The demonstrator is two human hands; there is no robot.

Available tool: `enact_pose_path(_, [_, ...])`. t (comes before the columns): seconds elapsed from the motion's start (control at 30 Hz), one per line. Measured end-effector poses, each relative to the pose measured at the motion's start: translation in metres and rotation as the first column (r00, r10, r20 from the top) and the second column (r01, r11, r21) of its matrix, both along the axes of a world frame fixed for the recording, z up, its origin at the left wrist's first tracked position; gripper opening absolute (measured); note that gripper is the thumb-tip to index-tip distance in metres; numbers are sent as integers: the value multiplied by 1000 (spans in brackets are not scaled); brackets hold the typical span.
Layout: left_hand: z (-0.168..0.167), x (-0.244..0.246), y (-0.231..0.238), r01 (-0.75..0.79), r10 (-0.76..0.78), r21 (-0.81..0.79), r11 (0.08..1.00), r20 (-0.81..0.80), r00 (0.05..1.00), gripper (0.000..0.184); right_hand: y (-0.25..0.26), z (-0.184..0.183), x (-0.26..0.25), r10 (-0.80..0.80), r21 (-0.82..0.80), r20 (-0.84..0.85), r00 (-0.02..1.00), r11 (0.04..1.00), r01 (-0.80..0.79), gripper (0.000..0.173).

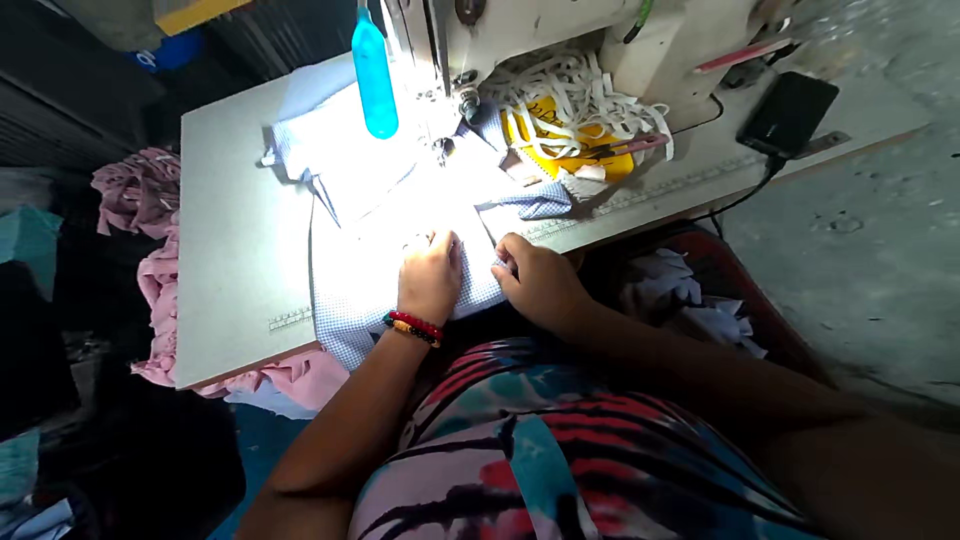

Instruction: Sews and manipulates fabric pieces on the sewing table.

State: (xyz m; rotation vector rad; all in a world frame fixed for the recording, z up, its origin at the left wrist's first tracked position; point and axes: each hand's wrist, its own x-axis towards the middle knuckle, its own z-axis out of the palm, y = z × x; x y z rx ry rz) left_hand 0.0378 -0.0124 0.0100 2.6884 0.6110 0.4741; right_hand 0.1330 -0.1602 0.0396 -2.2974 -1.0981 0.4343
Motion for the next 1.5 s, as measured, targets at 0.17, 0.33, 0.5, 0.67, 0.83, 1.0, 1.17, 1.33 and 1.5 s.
enact_pose_path(0.17, [0,-11,-3,-10,-7,162,987,103,995,20,-20,-11,-3,-25,20,-231,973,999,30,17])
enact_pose_path(0.33, [3,-21,-3,1,-9,85,996,95,995,23,-36,-24,-5,-18,143,-314,949,988,66,14])
enact_pose_path(0.5, [14,-28,-8,-67,61,67,996,84,995,18,-42,-27,-5,-27,202,-355,934,974,105,13])
enact_pose_path(0.67, [-5,-38,-58,341,-361,251,906,35,932,17,-45,-30,-5,-16,288,-352,936,949,124,13])
enact_pose_path(0.83, [-11,-36,-54,459,-493,410,788,-27,870,18,-47,-31,-6,18,309,-291,956,948,76,15])
enact_pose_path(1.0, [-14,-38,-53,456,-526,502,735,-2,850,17,-48,-33,-4,50,330,-242,969,943,34,13])
enact_pose_path(1.17, [-12,-40,-53,437,-542,540,719,42,840,17,-53,-41,-4,123,402,23,992,907,-122,20])
enact_pose_path(1.33, [-10,-42,-53,412,-540,548,728,88,837,17,-56,-46,6,247,411,250,936,849,-334,22])
enact_pose_path(1.5, [-8,-44,-53,369,-548,587,720,154,822,18,-54,-53,15,295,405,482,825,760,-508,19])
